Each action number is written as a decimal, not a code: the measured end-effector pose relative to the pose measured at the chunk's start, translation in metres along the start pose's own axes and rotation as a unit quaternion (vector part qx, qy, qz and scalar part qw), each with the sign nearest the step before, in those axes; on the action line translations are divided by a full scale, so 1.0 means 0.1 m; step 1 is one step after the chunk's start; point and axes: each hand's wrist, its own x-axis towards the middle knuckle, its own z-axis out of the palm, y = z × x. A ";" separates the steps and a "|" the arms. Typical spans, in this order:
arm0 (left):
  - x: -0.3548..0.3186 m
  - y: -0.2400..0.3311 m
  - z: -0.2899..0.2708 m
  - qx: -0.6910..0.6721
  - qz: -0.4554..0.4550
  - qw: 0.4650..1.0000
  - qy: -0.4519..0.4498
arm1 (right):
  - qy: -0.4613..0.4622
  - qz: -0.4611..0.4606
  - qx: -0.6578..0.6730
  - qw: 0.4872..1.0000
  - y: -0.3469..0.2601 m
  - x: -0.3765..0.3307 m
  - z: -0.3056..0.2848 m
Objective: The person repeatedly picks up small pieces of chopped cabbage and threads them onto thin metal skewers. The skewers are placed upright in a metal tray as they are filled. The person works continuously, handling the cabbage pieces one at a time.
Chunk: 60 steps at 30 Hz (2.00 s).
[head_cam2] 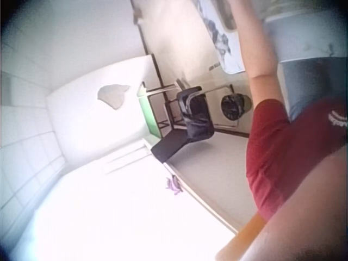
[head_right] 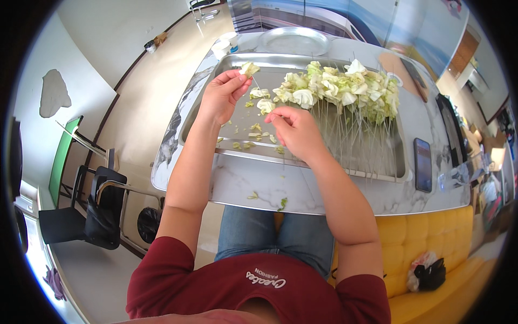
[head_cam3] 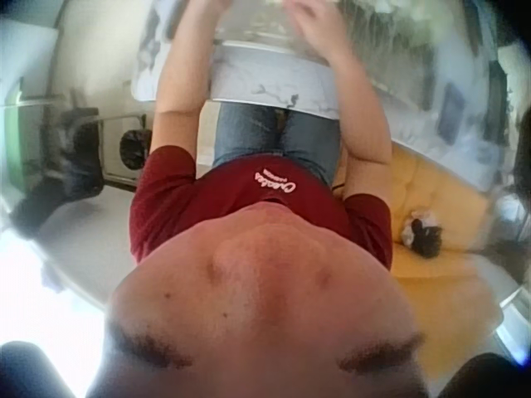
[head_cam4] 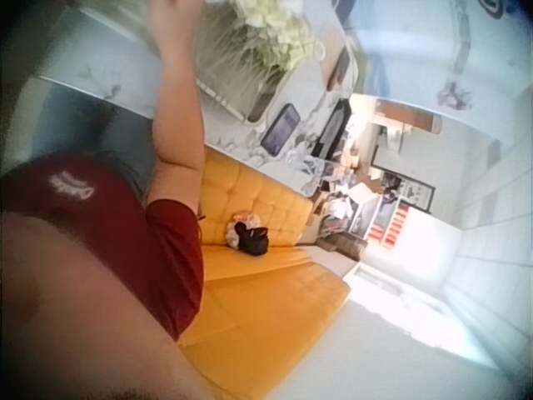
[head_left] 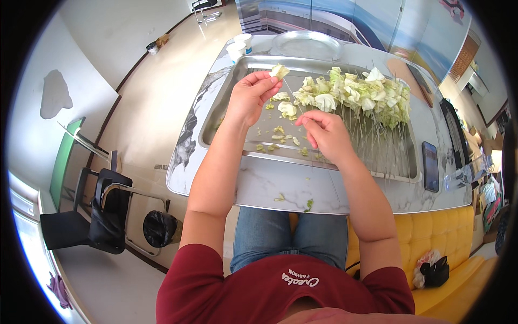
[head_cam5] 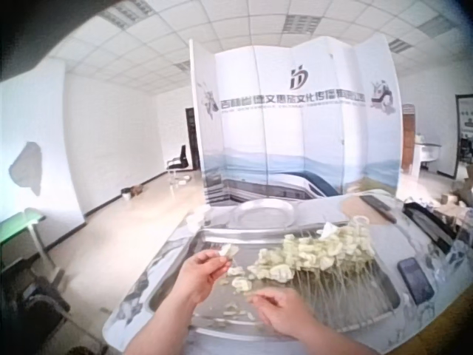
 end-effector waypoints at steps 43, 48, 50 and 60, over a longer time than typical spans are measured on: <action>-0.16 0.21 0.05 0.220 -0.002 0.974 -0.051 | 0.094 -0.019 0.055 0.994 -0.06 0.00 -0.03; 0.44 0.06 -0.34 0.546 -0.073 0.833 -0.053 | 0.116 -0.002 0.092 0.989 -0.07 0.02 -0.13; 0.66 -0.10 -0.51 0.677 -0.049 0.727 -0.107 | 0.109 -0.005 0.089 0.990 -0.08 0.03 -0.12; 1.08 -0.20 -0.46 0.741 0.003 0.661 -0.119 | 0.104 -0.026 0.081 0.991 -0.08 0.02 -0.15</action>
